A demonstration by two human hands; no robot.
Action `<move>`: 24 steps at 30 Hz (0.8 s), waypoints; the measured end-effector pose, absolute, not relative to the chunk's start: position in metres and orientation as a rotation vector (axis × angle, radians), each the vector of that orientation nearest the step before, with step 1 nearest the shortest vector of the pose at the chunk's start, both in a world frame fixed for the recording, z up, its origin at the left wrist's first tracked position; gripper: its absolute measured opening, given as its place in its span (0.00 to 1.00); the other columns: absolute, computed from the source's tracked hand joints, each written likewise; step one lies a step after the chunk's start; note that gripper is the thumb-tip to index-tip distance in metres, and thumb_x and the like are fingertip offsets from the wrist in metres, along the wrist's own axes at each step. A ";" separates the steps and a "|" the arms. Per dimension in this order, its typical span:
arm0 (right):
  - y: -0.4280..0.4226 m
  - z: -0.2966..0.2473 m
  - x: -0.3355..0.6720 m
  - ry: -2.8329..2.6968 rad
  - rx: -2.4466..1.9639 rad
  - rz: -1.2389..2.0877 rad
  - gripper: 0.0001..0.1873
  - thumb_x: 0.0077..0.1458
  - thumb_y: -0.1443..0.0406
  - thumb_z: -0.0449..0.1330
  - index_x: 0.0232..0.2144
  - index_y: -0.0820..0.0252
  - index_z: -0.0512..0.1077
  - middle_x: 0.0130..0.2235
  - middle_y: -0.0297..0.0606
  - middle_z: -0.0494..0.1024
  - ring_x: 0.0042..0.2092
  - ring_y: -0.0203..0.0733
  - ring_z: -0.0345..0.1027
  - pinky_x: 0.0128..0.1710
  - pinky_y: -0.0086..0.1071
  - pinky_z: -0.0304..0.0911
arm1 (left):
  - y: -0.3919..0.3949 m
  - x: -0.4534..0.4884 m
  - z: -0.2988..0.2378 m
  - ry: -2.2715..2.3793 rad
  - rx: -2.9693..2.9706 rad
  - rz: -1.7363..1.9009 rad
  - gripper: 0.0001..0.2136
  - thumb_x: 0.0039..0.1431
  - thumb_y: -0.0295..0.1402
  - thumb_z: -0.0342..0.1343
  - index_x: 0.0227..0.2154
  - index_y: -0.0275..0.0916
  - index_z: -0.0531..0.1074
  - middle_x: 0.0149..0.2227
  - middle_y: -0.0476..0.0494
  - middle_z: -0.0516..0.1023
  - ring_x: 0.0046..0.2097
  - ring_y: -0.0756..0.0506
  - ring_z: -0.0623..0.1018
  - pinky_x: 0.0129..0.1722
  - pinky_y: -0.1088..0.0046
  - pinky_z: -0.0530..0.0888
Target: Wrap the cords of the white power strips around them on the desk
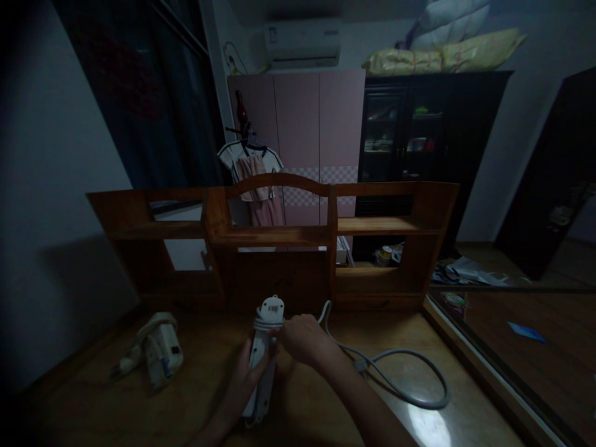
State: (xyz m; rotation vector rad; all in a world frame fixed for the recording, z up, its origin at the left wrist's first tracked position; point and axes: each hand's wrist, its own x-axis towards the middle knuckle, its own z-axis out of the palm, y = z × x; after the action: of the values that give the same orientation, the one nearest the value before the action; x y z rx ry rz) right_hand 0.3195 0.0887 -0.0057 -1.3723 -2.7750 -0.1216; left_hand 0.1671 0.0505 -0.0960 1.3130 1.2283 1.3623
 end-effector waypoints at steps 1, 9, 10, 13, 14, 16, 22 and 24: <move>0.089 -0.006 0.319 -2.776 -1.371 -0.124 0.20 0.66 0.58 0.46 0.36 0.57 0.77 0.33 0.46 0.80 0.37 0.52 0.76 0.34 0.37 0.67 | 0.050 0.167 -0.095 1.228 1.321 1.374 0.22 0.54 0.45 0.55 0.48 0.37 0.64 0.44 0.39 0.76 0.45 0.41 0.76 0.44 0.69 0.71; 0.089 -0.006 0.321 -2.806 -1.353 -0.135 0.21 0.66 0.58 0.45 0.37 0.58 0.77 0.33 0.47 0.80 0.38 0.53 0.76 0.33 0.35 0.67 | 0.049 0.167 -0.098 1.275 1.349 1.340 0.23 0.56 0.46 0.54 0.49 0.38 0.62 0.46 0.38 0.74 0.46 0.41 0.75 0.45 0.68 0.70; 0.089 -0.006 0.322 -2.796 -1.359 -0.137 0.22 0.66 0.58 0.45 0.36 0.59 0.77 0.33 0.47 0.80 0.38 0.53 0.76 0.33 0.36 0.67 | 0.049 0.167 -0.098 1.273 1.356 1.336 0.23 0.56 0.46 0.53 0.49 0.38 0.62 0.46 0.38 0.74 0.47 0.41 0.75 0.46 0.68 0.70; 0.089 -0.006 0.322 -2.783 -1.352 -0.125 0.24 0.66 0.56 0.43 0.36 0.58 0.77 0.33 0.47 0.80 0.38 0.53 0.76 0.33 0.36 0.67 | 0.049 0.168 -0.098 1.243 1.356 1.346 0.22 0.57 0.46 0.52 0.51 0.39 0.61 0.49 0.39 0.73 0.49 0.41 0.74 0.48 0.68 0.69; 0.088 -0.006 0.322 -2.780 -1.352 -0.122 0.25 0.66 0.56 0.42 0.36 0.58 0.77 0.33 0.47 0.80 0.38 0.53 0.76 0.33 0.36 0.67 | 0.049 0.168 -0.098 1.234 1.353 1.349 0.22 0.57 0.45 0.52 0.51 0.39 0.61 0.49 0.39 0.72 0.50 0.42 0.73 0.48 0.68 0.68; 0.088 -0.005 0.323 -2.780 -1.346 -0.115 0.27 0.66 0.55 0.40 0.37 0.58 0.77 0.33 0.48 0.80 0.38 0.54 0.76 0.34 0.37 0.67 | 0.049 0.169 -0.098 1.228 1.340 1.360 0.23 0.57 0.46 0.52 0.52 0.40 0.60 0.50 0.39 0.72 0.50 0.41 0.73 0.48 0.68 0.69; 0.087 -0.002 0.324 -2.809 -1.337 -0.114 0.30 0.67 0.54 0.36 0.39 0.57 0.77 0.34 0.48 0.80 0.39 0.53 0.76 0.34 0.37 0.66 | 0.050 0.168 -0.099 1.232 1.327 1.357 0.25 0.55 0.46 0.54 0.52 0.38 0.62 0.48 0.38 0.74 0.48 0.41 0.75 0.47 0.67 0.70; 0.087 -0.002 0.323 -2.814 -1.353 -0.113 0.30 0.66 0.53 0.37 0.40 0.57 0.77 0.34 0.48 0.80 0.39 0.53 0.76 0.34 0.37 0.66 | 0.049 0.168 -0.099 1.262 1.332 1.352 0.25 0.54 0.47 0.54 0.51 0.38 0.63 0.47 0.39 0.75 0.47 0.41 0.75 0.45 0.68 0.70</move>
State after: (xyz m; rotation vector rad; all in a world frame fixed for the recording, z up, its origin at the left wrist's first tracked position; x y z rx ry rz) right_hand 0.3231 0.0875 -0.0024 -1.3530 -2.8135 -0.1130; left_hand 0.1679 0.0492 -0.0986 1.3320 1.2618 1.3525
